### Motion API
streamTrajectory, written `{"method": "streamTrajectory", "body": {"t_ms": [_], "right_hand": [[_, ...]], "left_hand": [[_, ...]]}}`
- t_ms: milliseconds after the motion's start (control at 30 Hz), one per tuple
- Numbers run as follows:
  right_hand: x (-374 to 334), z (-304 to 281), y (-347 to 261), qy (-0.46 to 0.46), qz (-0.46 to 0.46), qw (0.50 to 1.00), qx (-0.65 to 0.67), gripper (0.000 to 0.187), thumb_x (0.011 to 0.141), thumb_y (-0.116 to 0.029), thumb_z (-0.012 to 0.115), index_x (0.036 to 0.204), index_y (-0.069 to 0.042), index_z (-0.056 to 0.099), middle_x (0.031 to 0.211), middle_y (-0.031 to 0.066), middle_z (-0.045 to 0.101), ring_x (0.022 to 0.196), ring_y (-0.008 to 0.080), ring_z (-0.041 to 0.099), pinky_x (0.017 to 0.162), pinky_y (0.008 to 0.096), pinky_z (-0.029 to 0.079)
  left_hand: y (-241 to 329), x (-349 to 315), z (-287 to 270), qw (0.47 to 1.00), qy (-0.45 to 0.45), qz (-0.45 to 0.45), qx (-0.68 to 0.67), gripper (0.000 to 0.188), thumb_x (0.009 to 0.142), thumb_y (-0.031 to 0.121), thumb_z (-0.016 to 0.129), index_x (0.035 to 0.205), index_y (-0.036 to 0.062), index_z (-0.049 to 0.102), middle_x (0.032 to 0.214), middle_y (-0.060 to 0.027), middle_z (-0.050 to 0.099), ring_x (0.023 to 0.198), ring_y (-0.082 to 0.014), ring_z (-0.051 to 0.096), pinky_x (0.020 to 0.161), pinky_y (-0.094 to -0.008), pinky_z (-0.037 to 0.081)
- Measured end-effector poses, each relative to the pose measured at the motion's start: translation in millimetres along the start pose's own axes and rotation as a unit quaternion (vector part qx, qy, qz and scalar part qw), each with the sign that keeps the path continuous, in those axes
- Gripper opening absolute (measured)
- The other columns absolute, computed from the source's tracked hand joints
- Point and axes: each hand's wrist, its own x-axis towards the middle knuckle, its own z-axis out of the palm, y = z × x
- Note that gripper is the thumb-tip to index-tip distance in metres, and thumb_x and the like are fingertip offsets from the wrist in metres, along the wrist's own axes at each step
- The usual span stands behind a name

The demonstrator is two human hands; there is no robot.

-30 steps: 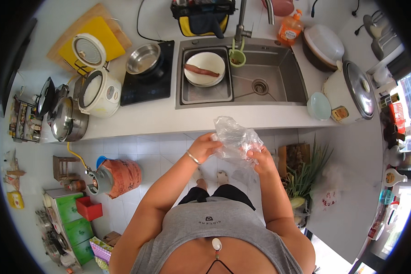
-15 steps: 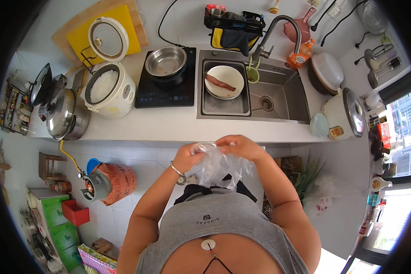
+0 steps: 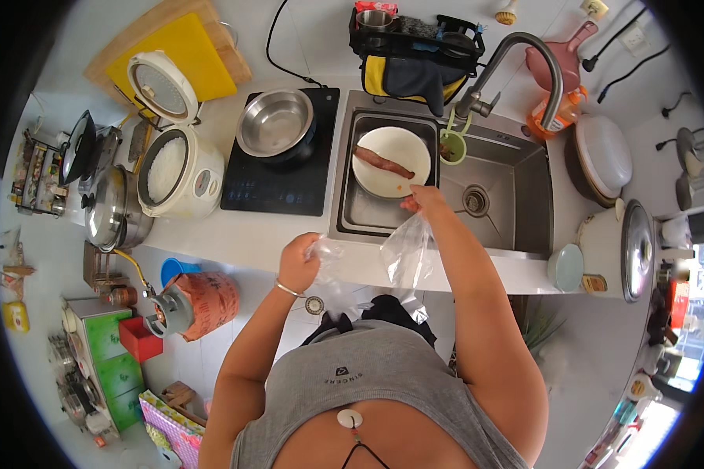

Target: The person lines a white bowl with a clear plastic bag, then uses a black rice paddle to scoop cooked white rice from a rice cooker into the lined bowl. The person uses a yellow cloth to handle the hot rice cooker pot while transferring the rice.

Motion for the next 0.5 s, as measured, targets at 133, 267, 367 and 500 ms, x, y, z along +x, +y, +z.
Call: {"method": "streamTrajectory", "body": {"t_ms": [133, 267, 367, 500], "right_hand": [[5, 0, -8, -0.010, 0.003, 0.998, -0.057, 0.021, 0.082, -0.012, 0.052, 0.079, 0.008, 0.057, 0.070, 0.0168, 0.061, 0.052, 0.0223, 0.062, 0.036, 0.0317, 0.039], [-6, -13, -12, -0.013, -0.057, 0.996, -0.068, 0.019, 0.081, -0.014, 0.054, 0.073, 0.003, 0.057, 0.063, 0.0135, 0.059, 0.046, 0.0188, 0.055, 0.035, 0.0298, 0.032], [-26, -31, -21, -0.016, -0.117, 0.986, -0.119, 0.021, 0.081, -0.015, 0.053, 0.070, 0.003, 0.057, 0.059, 0.0118, 0.058, 0.042, 0.0177, 0.053, 0.036, 0.0296, 0.035], [-80, -49, -51, -0.007, -0.161, 0.960, -0.227, 0.027, 0.082, -0.018, 0.053, 0.065, 0.003, 0.057, 0.055, 0.0111, 0.059, 0.044, 0.0178, 0.057, 0.042, 0.0317, 0.042]], "left_hand": [[9, 34, 38, 0.986, -0.063, -0.107, -0.112, 0.031, 0.073, 0.017, 0.066, 0.099, -0.0004, 0.065, 0.087, -0.0138, 0.066, 0.079, -0.0217, 0.063, 0.076, -0.0313, 0.049], [18, 74, 62, 0.989, -0.078, -0.110, 0.064, 0.058, 0.074, 0.048, 0.071, 0.100, -0.0029, 0.065, 0.085, -0.0168, 0.064, 0.078, -0.0297, 0.062, 0.075, -0.0378, 0.050], [50, 96, 65, 0.945, 0.004, -0.033, 0.325, 0.060, 0.074, 0.036, 0.074, 0.118, -0.0004, 0.056, 0.094, -0.0181, 0.060, 0.085, -0.0358, 0.059, 0.070, -0.0379, 0.050], [71, 127, 64, 0.931, 0.088, 0.062, 0.348, 0.068, 0.068, 0.026, 0.075, 0.126, 0.0014, 0.051, 0.108, -0.0181, 0.056, 0.087, -0.0320, 0.061, 0.069, -0.0370, 0.051]]}}
